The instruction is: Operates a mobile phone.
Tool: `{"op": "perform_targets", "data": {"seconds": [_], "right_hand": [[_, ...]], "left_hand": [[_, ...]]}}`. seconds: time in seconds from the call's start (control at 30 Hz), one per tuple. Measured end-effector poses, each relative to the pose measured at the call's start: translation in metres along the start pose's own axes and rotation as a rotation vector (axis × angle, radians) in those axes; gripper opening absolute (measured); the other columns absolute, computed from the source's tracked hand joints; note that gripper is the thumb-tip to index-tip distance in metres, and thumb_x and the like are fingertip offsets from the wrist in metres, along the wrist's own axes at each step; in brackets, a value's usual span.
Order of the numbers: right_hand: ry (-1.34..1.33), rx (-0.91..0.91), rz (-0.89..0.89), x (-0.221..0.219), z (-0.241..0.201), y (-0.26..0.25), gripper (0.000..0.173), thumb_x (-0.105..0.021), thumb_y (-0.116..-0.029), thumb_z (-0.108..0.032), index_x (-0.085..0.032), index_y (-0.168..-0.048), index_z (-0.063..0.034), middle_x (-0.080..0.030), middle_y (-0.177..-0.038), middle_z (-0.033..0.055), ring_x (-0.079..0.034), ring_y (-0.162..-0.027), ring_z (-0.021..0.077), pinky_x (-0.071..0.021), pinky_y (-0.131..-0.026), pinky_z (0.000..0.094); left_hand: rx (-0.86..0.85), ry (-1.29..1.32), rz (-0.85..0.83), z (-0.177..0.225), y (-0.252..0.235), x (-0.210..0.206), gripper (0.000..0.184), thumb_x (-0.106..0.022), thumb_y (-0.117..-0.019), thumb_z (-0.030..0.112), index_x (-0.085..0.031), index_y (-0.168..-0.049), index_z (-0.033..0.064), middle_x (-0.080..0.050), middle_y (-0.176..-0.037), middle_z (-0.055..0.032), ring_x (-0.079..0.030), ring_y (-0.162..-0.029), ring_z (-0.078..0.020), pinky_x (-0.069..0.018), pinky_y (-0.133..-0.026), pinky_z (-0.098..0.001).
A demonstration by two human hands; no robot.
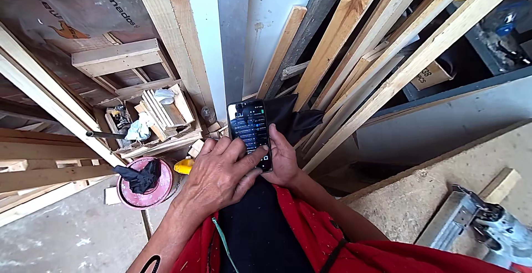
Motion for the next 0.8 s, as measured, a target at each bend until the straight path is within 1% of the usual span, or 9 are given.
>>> {"op": "perform_targets", "data": {"seconds": [0.1, 0.17, 0.37, 0.47, 0.57, 0.67, 0.73, 0.77, 0.8], "right_hand": [[0.004, -0.01, -0.015, 0.005, -0.001, 0.0, 0.057, -0.035, -0.1049, -0.061, -0.059, -0.133, -0.0174, -0.069, -0.121, 0.0096, -0.068, -0.111, 0.0198, -0.0559, -0.094, 0.0409], [-0.003, -0.013, -0.018, 0.006, -0.001, 0.0, 0.058, -0.035, -0.1045, -0.061, -0.059, -0.134, -0.0175, -0.068, -0.122, 0.0103, -0.067, -0.112, 0.0208, -0.0554, -0.095, 0.0423], [-0.032, 0.004, -0.001, 0.003, -0.002, 0.0, 0.057, -0.036, -0.105, -0.06, -0.06, -0.133, -0.0162, -0.068, -0.123, 0.012, -0.067, -0.114, 0.0234, -0.0546, -0.097, 0.0452], [-0.008, -0.003, -0.01, 0.004, -0.001, -0.001, 0.057, -0.036, -0.1049, -0.06, -0.06, -0.133, -0.0169, -0.069, -0.122, 0.0113, -0.067, -0.113, 0.0224, -0.055, -0.096, 0.0443], [-0.014, -0.011, -0.021, 0.006, -0.001, 0.0, 0.056, -0.036, -0.1051, -0.059, -0.059, -0.134, -0.0175, -0.068, -0.123, 0.0107, -0.067, -0.113, 0.0219, -0.0552, -0.096, 0.0436], [-0.018, -0.007, -0.017, 0.005, -0.001, 0.0, 0.057, -0.035, -0.1051, -0.06, -0.059, -0.135, -0.017, -0.068, -0.123, 0.011, -0.067, -0.113, 0.0223, -0.0554, -0.095, 0.0437], [-0.01, -0.005, -0.012, 0.004, -0.002, 0.0, 0.057, -0.035, -0.1052, -0.06, -0.059, -0.134, -0.0171, -0.068, -0.122, 0.0106, -0.067, -0.112, 0.0216, -0.0557, -0.095, 0.043], [-0.008, -0.005, -0.006, 0.004, -0.002, 0.0, 0.057, -0.036, -0.1051, -0.06, -0.06, -0.133, -0.017, -0.069, -0.121, 0.0105, -0.068, -0.111, 0.0215, -0.056, -0.095, 0.0429], [-0.011, -0.007, 0.0, 0.004, -0.001, 0.0, 0.057, -0.035, -0.1052, -0.06, -0.06, -0.133, -0.017, -0.069, -0.121, 0.0108, -0.068, -0.112, 0.0217, -0.0559, -0.095, 0.0436]], "left_hand": [[0.014, 0.002, 0.082, -0.002, 0.003, 0.008, 0.034, -0.058, -0.1, 0.043, -0.076, -0.119, 0.0223, -0.06, -0.086, -0.0023, -0.054, -0.081, -0.0211, -0.0396, -0.074, -0.0395], [0.043, 0.002, 0.121, -0.006, 0.006, 0.012, 0.033, -0.06, -0.0989, 0.043, -0.078, -0.111, 0.0196, -0.061, -0.085, -0.0025, -0.056, -0.081, -0.021, -0.0407, -0.074, -0.0396], [0.097, -0.004, 0.16, -0.013, 0.014, 0.013, 0.034, -0.061, -0.0976, 0.045, -0.079, -0.107, 0.0169, -0.06, -0.084, -0.003, -0.055, -0.08, -0.0212, -0.0399, -0.073, -0.039], [0.094, 0.002, 0.154, -0.011, 0.013, 0.014, 0.033, -0.062, -0.0972, 0.044, -0.079, -0.107, 0.017, -0.059, -0.083, -0.0025, -0.055, -0.081, -0.0208, -0.0395, -0.073, -0.0389], [0.066, 0.018, 0.152, -0.01, 0.014, 0.012, 0.032, -0.062, -0.097, 0.044, -0.079, -0.104, 0.0187, -0.059, -0.084, -0.002, -0.055, -0.081, -0.0205, -0.0394, -0.073, -0.0389], [-0.003, 0.058, 0.073, -0.006, 0.014, 0.008, 0.03, -0.06, -0.0985, 0.047, -0.079, -0.1, 0.0233, -0.059, -0.087, -0.0014, -0.054, -0.083, -0.0197, -0.039, -0.076, -0.0394], [0.005, 0.056, 0.023, -0.007, 0.012, 0.004, 0.033, -0.058, -0.0989, 0.05, -0.079, -0.104, 0.0258, -0.06, -0.088, -0.0003, -0.055, -0.084, -0.0192, -0.0396, -0.076, -0.0393], [0.046, 0.041, 0.026, -0.01, 0.012, 0.004, 0.036, -0.057, -0.0983, 0.052, -0.078, -0.11, 0.025, -0.06, -0.088, -0.0008, -0.056, -0.083, -0.0198, -0.0403, -0.075, -0.0397], [0.103, 0.021, 0.041, -0.013, 0.011, 0.005, 0.043, -0.057, -0.0975, 0.054, -0.076, -0.12, 0.0222, -0.061, -0.088, -0.0025, -0.057, -0.083, -0.0216, -0.0423, -0.073, -0.0408]]}}
Point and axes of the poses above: each hand's wrist, its own y-axis away from the middle knuckle, its own x-axis out of the back of the hand, z = x × y, the point moved 6 cm from there along -y, towards the middle knuckle
